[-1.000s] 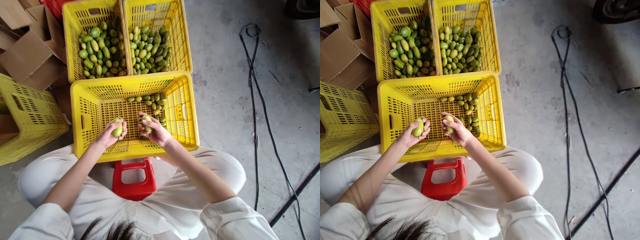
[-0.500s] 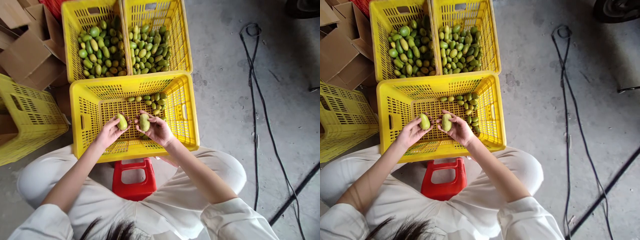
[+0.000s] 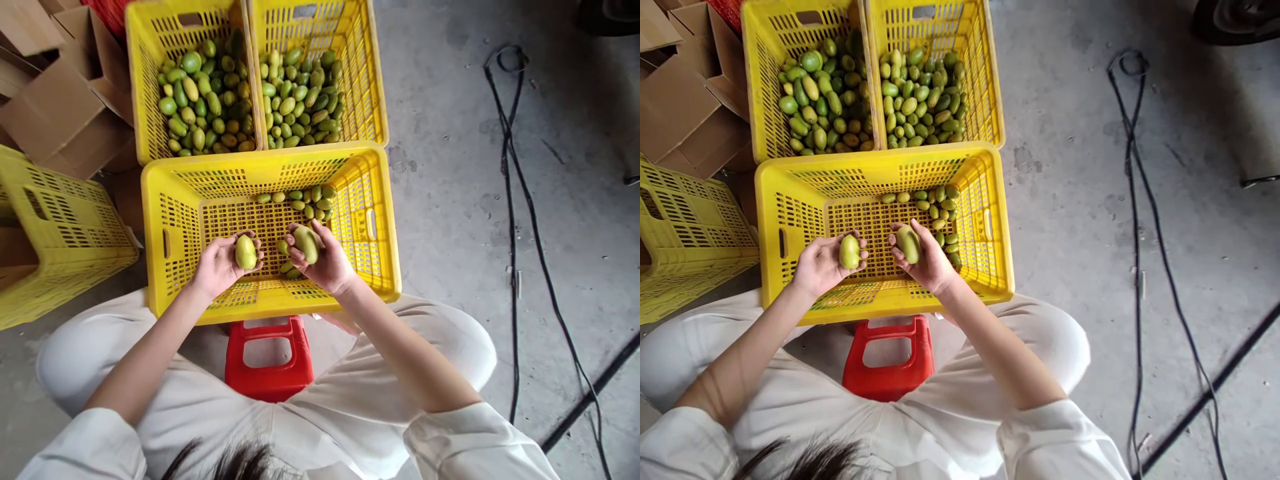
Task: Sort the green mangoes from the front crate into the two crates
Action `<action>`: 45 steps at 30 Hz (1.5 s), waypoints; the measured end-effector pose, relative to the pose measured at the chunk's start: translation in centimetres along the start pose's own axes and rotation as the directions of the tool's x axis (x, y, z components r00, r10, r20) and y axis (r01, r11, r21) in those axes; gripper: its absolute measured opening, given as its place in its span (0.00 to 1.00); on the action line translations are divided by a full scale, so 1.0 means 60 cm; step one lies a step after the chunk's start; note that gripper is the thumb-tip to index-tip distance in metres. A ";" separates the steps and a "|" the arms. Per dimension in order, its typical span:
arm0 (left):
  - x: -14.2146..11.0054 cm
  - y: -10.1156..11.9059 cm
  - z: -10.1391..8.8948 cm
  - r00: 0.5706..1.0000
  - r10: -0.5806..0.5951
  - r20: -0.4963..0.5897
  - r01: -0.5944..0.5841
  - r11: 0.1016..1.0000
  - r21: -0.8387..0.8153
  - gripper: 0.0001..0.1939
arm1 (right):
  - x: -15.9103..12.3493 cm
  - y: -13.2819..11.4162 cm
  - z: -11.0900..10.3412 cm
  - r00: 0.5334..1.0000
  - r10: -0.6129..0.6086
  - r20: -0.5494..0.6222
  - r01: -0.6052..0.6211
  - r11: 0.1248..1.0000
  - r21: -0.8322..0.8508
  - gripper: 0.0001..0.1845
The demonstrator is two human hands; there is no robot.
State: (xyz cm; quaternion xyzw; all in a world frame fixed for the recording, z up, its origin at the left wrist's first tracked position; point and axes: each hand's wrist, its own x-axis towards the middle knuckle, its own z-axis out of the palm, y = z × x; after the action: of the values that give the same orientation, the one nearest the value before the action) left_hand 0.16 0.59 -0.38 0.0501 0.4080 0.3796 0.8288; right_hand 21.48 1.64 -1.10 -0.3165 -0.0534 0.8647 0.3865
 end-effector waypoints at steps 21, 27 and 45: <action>0.000 -0.001 -0.005 0.997 -0.077 0.029 0.073 0.990 0.119 0.11 | 0.022 0.035 -0.021 0.983 0.137 -0.125 -0.135 0.990 0.030 0.14; -0.002 0.003 -0.003 0.996 -0.080 -0.044 0.083 0.993 0.084 0.10 | 0.038 0.098 -0.077 0.791 0.218 -0.572 -0.245 0.969 0.029 0.10; 0.011 -0.046 -0.033 0.968 -0.126 -0.219 0.145 0.986 0.077 0.12 | 0.030 0.049 -0.082 0.849 -0.285 -0.445 -0.397 0.212 -0.893 0.24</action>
State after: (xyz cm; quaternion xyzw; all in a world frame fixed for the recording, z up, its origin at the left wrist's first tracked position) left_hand 0.64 -1.32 -3.19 0.0192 0.5141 0.3060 0.8010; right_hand 21.62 0.09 -6.93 -0.7103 -0.4635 0.5258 0.0650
